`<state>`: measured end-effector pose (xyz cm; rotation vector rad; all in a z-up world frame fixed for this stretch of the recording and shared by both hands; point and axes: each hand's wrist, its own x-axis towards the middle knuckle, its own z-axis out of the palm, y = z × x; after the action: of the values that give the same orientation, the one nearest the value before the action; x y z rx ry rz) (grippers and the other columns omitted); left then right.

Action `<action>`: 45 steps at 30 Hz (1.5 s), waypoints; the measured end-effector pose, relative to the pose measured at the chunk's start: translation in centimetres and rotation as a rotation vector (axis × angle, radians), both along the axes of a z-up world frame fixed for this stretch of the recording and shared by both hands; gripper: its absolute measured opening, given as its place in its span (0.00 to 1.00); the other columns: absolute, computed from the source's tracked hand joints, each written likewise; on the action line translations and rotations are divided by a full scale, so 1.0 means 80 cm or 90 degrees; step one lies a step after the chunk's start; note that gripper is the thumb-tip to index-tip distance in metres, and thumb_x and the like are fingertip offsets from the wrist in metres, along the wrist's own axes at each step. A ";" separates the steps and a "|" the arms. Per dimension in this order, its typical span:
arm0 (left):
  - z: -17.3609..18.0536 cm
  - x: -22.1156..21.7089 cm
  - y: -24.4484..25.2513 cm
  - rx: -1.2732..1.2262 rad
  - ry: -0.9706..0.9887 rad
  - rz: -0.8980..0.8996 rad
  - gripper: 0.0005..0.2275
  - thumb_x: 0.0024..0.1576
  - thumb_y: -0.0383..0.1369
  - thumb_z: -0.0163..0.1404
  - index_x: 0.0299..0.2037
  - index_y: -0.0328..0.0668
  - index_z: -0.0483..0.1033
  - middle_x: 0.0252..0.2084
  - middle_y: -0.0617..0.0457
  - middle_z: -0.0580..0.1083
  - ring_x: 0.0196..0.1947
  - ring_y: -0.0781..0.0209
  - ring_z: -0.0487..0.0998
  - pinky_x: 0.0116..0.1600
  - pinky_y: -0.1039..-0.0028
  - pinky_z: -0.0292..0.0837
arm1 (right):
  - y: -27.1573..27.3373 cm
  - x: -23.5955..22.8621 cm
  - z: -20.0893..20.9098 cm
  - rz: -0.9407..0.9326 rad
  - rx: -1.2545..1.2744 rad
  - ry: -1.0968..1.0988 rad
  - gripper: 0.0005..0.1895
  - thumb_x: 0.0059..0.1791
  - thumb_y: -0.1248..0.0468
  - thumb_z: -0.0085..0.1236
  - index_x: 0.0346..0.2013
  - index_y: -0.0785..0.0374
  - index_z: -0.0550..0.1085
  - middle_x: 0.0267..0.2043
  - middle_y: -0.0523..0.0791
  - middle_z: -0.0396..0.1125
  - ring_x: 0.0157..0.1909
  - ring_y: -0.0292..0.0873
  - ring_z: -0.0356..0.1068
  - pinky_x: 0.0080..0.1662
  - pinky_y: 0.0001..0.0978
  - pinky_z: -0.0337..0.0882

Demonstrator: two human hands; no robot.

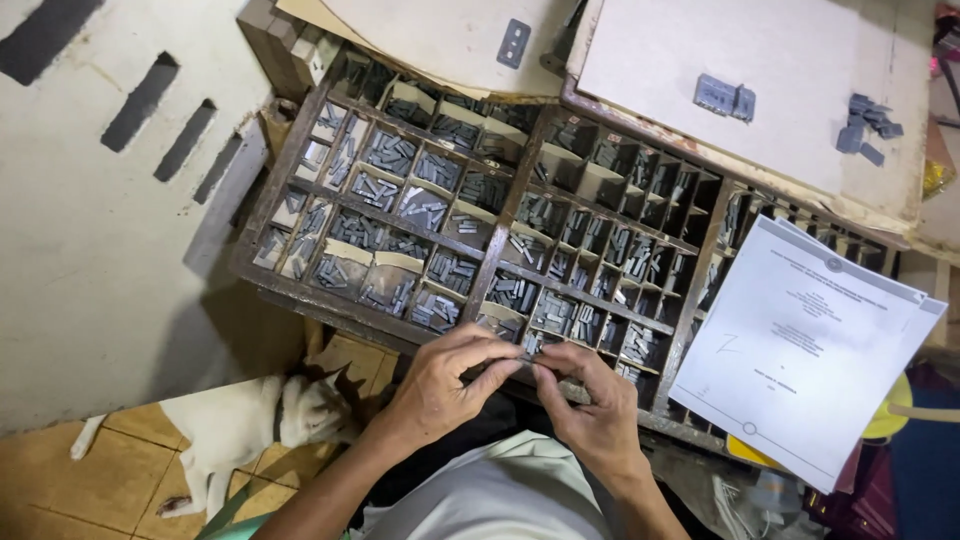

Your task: The person selects small metal printing blocks from a compartmentalized wooden drawer and places them onto a flat surface. They repeatedly pick up blocks, arrange them in a line, and occasionally use a small tool to adjust their position. A dog is visible lying on the floor nearby.

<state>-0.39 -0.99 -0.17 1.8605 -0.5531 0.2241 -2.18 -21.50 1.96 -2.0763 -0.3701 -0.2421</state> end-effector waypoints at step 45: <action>0.053 -0.026 -0.046 0.236 -0.121 -0.071 0.18 0.58 0.45 0.47 0.55 0.56 0.81 0.51 0.61 0.81 0.48 0.63 0.82 0.54 0.69 0.76 | -0.042 -0.057 0.012 -0.058 0.274 0.258 0.06 0.55 0.59 0.59 0.37 0.57 0.77 0.32 0.37 0.68 0.29 0.28 0.61 0.32 0.24 0.60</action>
<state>-2.44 -4.68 4.03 2.1704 -0.8755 0.2375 -6.72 -24.87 2.89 -1.6640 0.0256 0.0467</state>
